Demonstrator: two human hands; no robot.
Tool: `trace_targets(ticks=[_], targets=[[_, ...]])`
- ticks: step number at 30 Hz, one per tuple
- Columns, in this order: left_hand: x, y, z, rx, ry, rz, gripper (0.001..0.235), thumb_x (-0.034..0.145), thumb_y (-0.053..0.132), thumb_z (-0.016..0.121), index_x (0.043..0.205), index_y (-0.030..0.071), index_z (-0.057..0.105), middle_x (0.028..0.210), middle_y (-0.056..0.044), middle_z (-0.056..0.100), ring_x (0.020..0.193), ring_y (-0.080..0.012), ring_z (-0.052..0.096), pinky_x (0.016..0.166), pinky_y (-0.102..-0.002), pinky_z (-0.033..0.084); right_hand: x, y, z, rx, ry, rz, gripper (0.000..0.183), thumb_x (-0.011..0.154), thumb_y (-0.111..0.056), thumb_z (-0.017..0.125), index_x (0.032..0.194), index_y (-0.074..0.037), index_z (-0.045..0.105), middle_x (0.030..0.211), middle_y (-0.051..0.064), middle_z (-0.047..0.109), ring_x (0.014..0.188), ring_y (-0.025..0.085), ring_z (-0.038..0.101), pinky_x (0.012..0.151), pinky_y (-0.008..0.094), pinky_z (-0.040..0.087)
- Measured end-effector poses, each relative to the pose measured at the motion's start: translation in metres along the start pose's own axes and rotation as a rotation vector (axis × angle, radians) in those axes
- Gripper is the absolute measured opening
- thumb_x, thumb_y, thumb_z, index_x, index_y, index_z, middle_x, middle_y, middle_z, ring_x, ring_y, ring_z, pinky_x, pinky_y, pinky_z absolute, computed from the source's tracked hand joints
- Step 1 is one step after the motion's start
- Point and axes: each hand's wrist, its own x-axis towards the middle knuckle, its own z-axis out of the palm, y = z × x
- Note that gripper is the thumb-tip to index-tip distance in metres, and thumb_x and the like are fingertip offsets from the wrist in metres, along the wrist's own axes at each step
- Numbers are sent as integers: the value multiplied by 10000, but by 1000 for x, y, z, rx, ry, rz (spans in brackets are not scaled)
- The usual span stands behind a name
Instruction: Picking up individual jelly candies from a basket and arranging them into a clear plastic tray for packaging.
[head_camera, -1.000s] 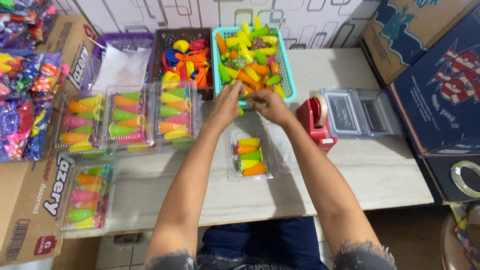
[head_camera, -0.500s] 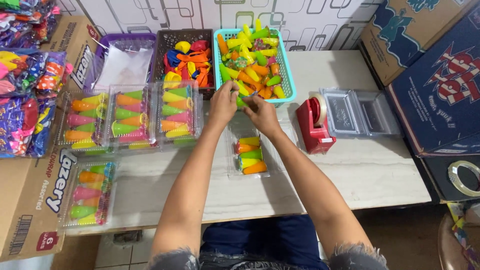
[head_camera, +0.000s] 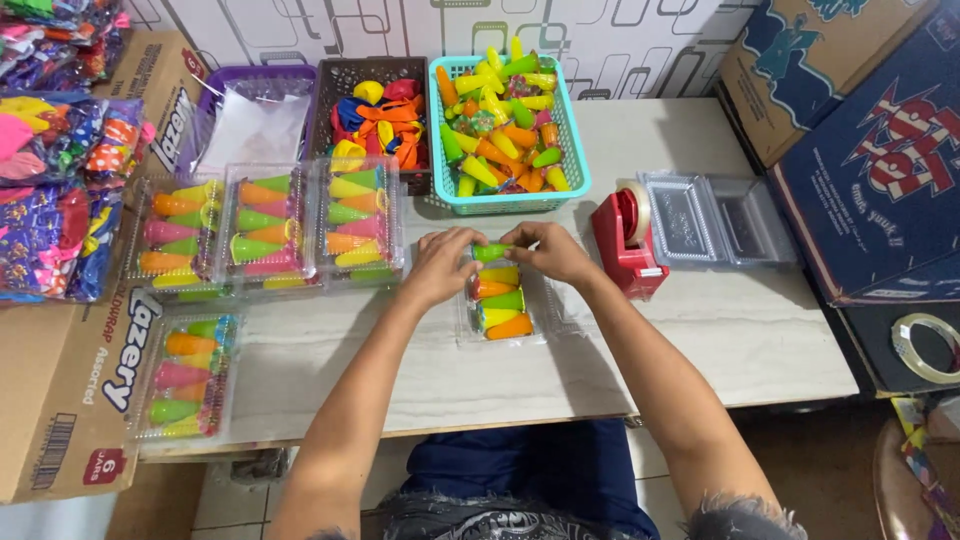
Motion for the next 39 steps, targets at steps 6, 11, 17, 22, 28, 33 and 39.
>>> trace_targets(ticks=[6,11,17,22,28,33,39], targets=[[8,-5,13,230,-24,6,221,934,244,703,1132,245,606,1140,-2,672,1274,-244,518,1175,-573,185,15,34,10,-317,66,-63,139,859,-141,761,995,-128,788,930,56,780,934,246,745,884,395,559],[7,-10,12,235,-68,-20,187,937,264,697,1094,245,596,1127,-11,677,1290,-251,493,1166,-601,168,22,33,0,-500,413,-268,110,877,-162,760,980,-198,770,971,-25,720,975,212,680,875,365,524],[17,-16,17,280,-108,-21,74,984,260,628,1019,199,653,1140,-44,680,1306,-262,485,1163,-631,150,14,21,-3,-735,513,-391,195,889,-165,742,1065,-249,753,1227,-78,648,1205,184,530,921,345,429],[15,-16,20,327,-129,-19,102,986,209,610,1066,177,666,1135,-62,685,1307,-261,489,1162,-644,126,0,9,4,-723,440,-384,178,882,-238,760,1060,-233,762,1299,-20,638,1265,228,476,956,382,401],[11,-5,11,297,-77,-12,158,985,225,617,1137,188,642,1136,-49,670,1301,-249,498,1162,-643,150,2,27,15,-744,348,-450,109,893,-333,732,971,-259,749,943,-78,724,1020,177,608,858,349,426],[13,-13,19,343,-65,-13,94,976,235,619,1049,196,664,1094,-34,690,1284,-234,522,1170,-638,150,2,31,19,-734,186,-361,93,911,-277,697,959,-245,769,882,-74,768,966,170,676,866,369,421],[25,3,-8,317,219,81,150,981,180,641,1125,179,683,1165,-70,650,1293,-279,513,1136,-592,282,28,22,-18,-550,376,-406,107,915,-200,715,1009,-220,763,893,-9,765,967,233,696,864,394,479]])
